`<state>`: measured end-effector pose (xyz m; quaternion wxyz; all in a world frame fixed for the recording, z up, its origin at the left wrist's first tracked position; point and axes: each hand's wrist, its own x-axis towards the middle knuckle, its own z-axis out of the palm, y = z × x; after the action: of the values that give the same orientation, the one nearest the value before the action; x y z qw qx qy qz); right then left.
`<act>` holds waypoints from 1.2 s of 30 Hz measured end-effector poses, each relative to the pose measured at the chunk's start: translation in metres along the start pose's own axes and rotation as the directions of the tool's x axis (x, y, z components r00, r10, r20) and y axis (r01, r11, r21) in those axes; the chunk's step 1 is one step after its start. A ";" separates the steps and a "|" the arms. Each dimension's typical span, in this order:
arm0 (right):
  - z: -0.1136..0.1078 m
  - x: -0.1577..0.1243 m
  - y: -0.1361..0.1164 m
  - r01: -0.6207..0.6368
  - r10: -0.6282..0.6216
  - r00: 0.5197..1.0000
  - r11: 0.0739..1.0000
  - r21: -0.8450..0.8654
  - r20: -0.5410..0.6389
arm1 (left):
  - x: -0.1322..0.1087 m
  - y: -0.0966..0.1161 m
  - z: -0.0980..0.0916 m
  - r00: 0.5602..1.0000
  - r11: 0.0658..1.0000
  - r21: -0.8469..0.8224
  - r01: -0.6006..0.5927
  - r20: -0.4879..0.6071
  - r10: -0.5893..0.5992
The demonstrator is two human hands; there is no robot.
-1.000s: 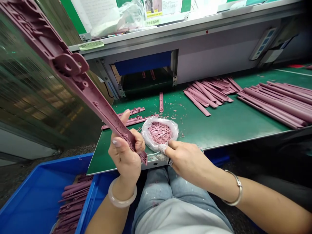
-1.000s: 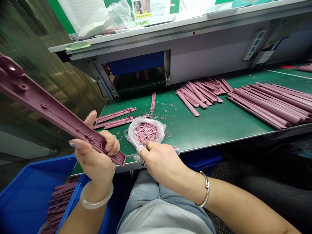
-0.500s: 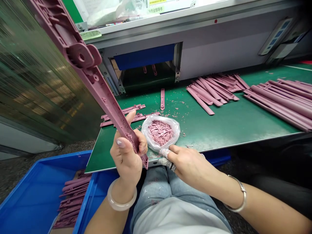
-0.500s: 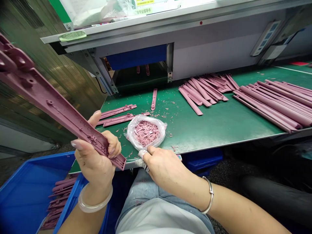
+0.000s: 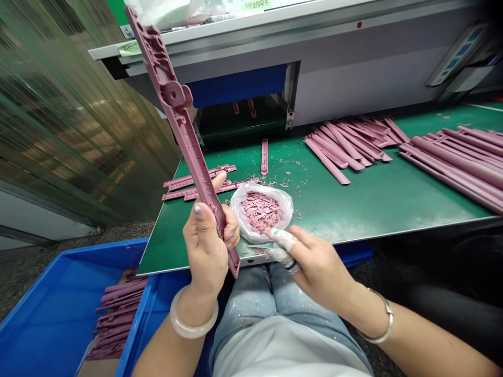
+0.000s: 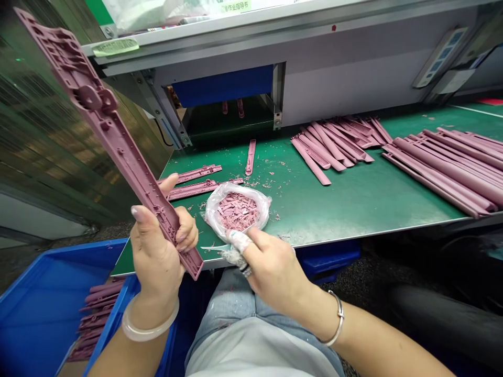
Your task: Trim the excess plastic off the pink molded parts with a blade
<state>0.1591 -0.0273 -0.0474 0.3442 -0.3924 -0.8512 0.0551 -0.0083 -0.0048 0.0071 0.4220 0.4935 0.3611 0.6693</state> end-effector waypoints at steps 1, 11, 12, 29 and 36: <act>0.000 -0.001 0.003 0.011 -0.007 0.998 0.997 0.075 -0.060 | 0.000 -0.001 -0.001 1.000 1.000 -0.013 0.012 -0.007 -0.012; -0.014 0.023 0.031 -0.130 0.160 0.950 0.984 0.126 -0.269 | -0.035 -0.012 -0.021 0.825 0.843 0.072 0.533 0.175 -0.537; -0.017 0.026 0.032 -0.134 0.162 0.942 0.984 0.114 -0.295 | -0.040 -0.013 -0.022 0.800 0.820 0.085 0.566 0.180 -0.572; -0.027 0.037 0.031 -0.157 0.156 0.923 0.987 0.027 -0.351 | -0.055 -0.013 -0.021 0.773 0.785 0.162 0.598 0.140 -0.619; -0.034 0.049 0.054 -0.308 0.254 0.885 0.948 -0.084 -0.390 | -0.058 -0.023 -0.028 0.751 0.780 0.184 0.598 0.210 -0.626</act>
<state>0.1920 0.0382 -0.0151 0.4594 -0.5387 -0.7055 -0.0326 -0.0219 -0.0520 -0.0412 0.6347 0.4525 0.4790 0.4038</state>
